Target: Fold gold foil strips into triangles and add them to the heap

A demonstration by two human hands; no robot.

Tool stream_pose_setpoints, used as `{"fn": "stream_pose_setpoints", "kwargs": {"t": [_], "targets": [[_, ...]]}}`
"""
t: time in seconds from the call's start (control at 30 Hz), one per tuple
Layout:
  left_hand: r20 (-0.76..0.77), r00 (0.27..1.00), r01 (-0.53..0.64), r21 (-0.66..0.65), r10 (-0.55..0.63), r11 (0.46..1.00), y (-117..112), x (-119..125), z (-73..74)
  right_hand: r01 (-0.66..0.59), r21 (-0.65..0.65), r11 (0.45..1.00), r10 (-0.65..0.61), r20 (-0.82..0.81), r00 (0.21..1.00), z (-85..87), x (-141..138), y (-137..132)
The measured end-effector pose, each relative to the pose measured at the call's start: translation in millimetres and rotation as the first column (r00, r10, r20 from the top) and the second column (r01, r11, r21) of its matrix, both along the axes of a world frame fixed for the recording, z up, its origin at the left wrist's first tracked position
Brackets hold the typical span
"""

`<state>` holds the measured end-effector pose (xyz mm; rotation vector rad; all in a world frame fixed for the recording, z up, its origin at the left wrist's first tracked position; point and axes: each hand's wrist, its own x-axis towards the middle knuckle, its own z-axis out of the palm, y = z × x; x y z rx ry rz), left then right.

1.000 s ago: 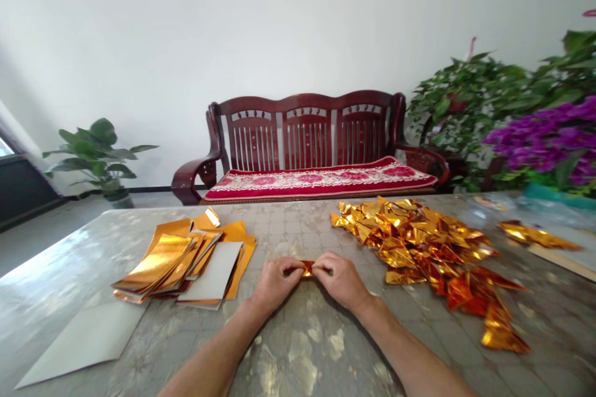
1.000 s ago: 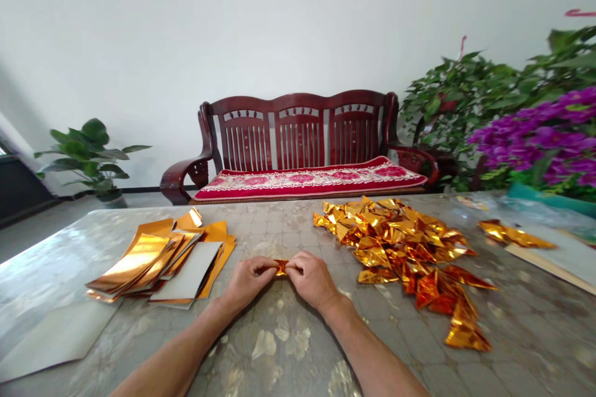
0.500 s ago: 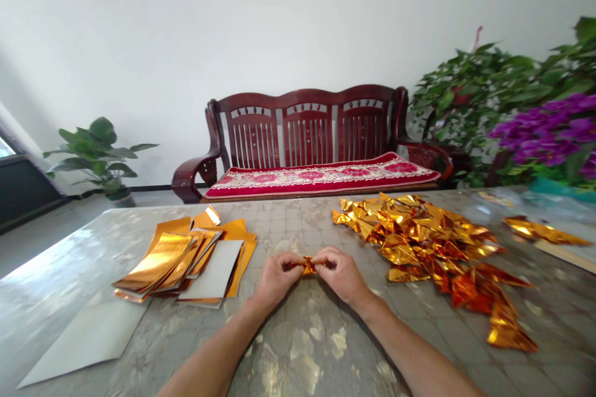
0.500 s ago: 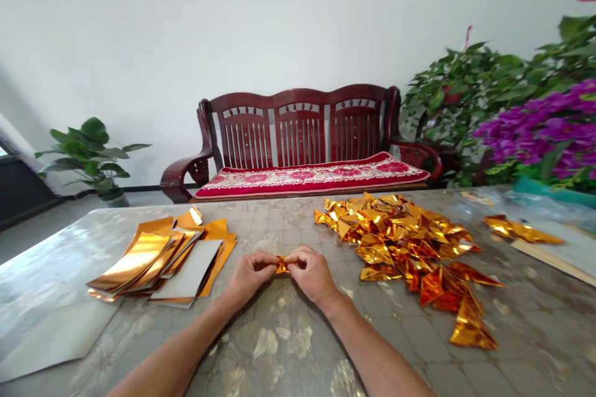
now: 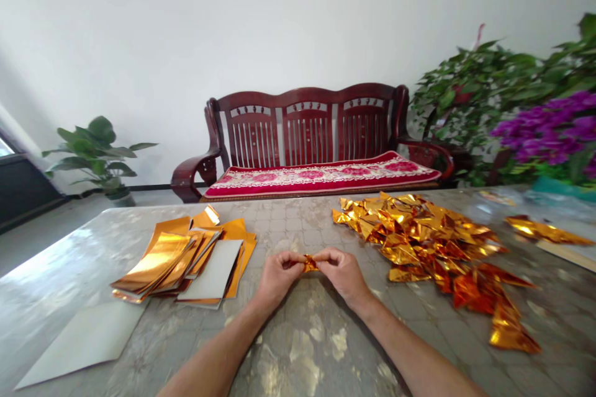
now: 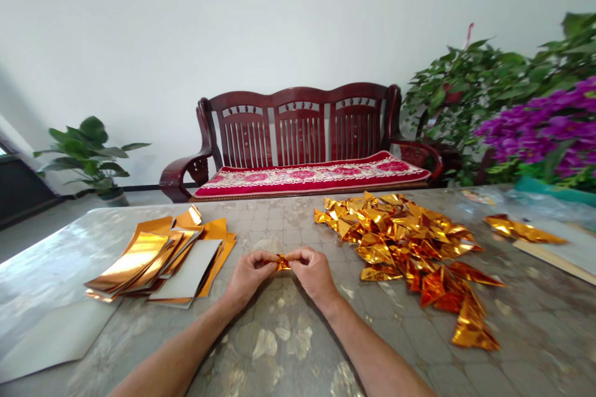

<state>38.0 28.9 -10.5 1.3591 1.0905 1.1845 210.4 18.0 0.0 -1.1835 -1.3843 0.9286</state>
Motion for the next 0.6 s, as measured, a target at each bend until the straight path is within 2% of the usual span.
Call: {"fn": "stream_pose_setpoints", "kwargs": {"t": [0.33,0.6], "targets": [[0.087,0.996,0.011,-0.034,-0.008,0.999,-2.4,3.3,1.9,0.015,-0.114,0.993,-0.032,-0.155,0.987,2.7,-5.0,-4.9],[0.165,0.985,-0.052,-0.037,0.057,0.998,-0.9,5.8,0.4,-0.01,-0.086,0.996,-0.006,-0.184,0.983,-4.4,-5.9,-1.3]]}}
